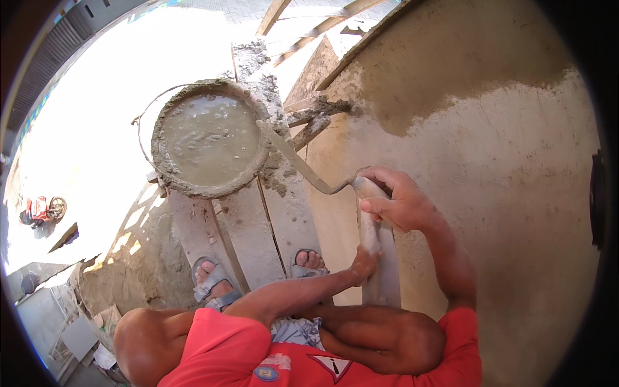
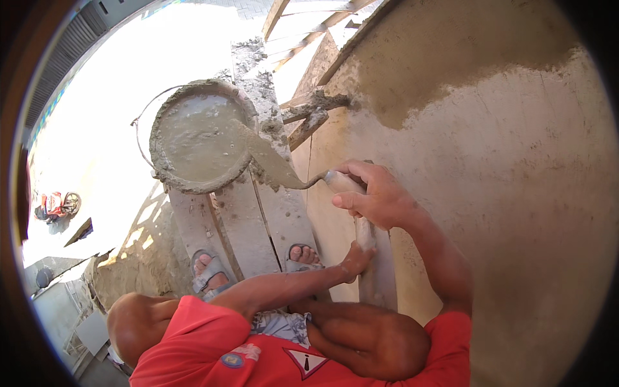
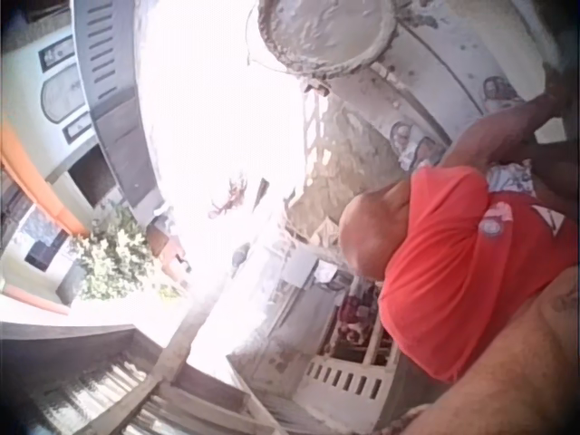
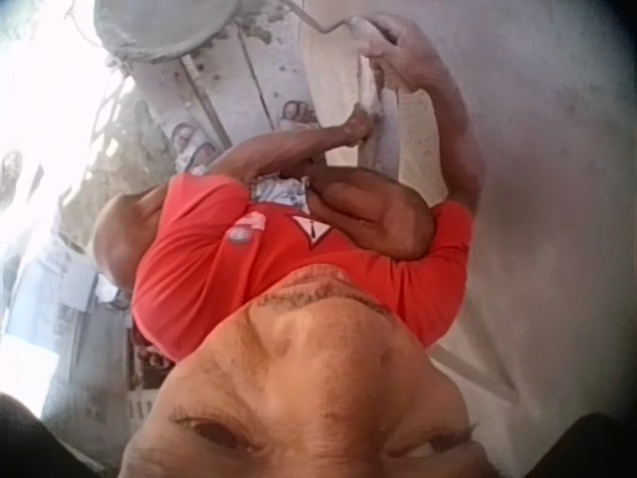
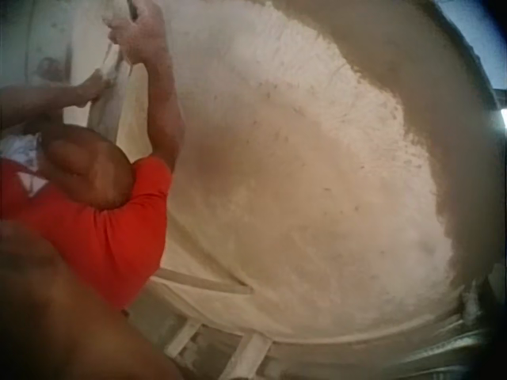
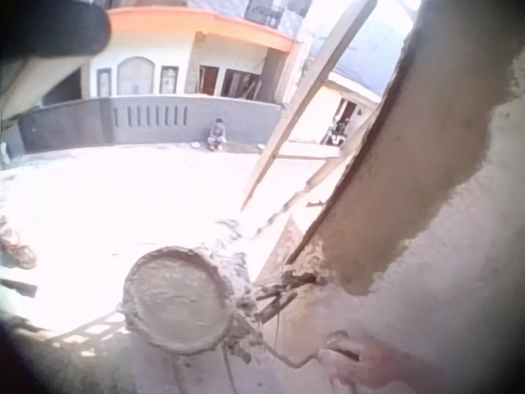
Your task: The person applies plaster to a wall using a trowel and then smooths it out with a large rectangular float.
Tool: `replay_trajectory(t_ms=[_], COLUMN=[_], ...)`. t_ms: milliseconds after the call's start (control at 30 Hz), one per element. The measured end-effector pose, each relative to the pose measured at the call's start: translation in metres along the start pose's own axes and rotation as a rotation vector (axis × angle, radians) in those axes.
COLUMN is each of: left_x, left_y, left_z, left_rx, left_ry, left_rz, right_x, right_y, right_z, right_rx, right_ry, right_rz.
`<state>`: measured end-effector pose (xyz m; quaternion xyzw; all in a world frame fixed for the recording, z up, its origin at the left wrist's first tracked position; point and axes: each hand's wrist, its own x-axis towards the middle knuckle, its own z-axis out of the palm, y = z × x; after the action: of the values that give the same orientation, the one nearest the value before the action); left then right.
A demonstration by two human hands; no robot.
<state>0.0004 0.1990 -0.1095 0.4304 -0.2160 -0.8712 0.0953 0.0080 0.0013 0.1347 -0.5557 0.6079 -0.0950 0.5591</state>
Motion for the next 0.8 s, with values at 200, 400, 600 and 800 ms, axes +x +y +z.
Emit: replay_trajectory(t_ms=[200, 400, 600, 800], left_x=[-0.014, 0.003, -0.009, -0.003], left_y=[-0.002, 0.002, 0.088, 0.184], left_z=[0.010, -0.014, 0.000, 0.062], left_rx=[0.218, 0.007, -0.036, 0.088], left_ry=[0.087, 0.287, 0.282, 0.087], left_rz=[-0.032, 0.046, 0.320, 0.762], right_x=[-0.032, -0.098, -0.124, -0.158], right_y=[0.070, 0.002, 0.069, 0.066], right_z=[-0.094, -0.095, -0.048, -0.037], right_rx=[-0.089, -0.086, -0.028, 0.155], right_ry=[0.646, 1.065, 1.028, 1.271], right_rz=[0.247, -0.117, -0.127, -0.267])
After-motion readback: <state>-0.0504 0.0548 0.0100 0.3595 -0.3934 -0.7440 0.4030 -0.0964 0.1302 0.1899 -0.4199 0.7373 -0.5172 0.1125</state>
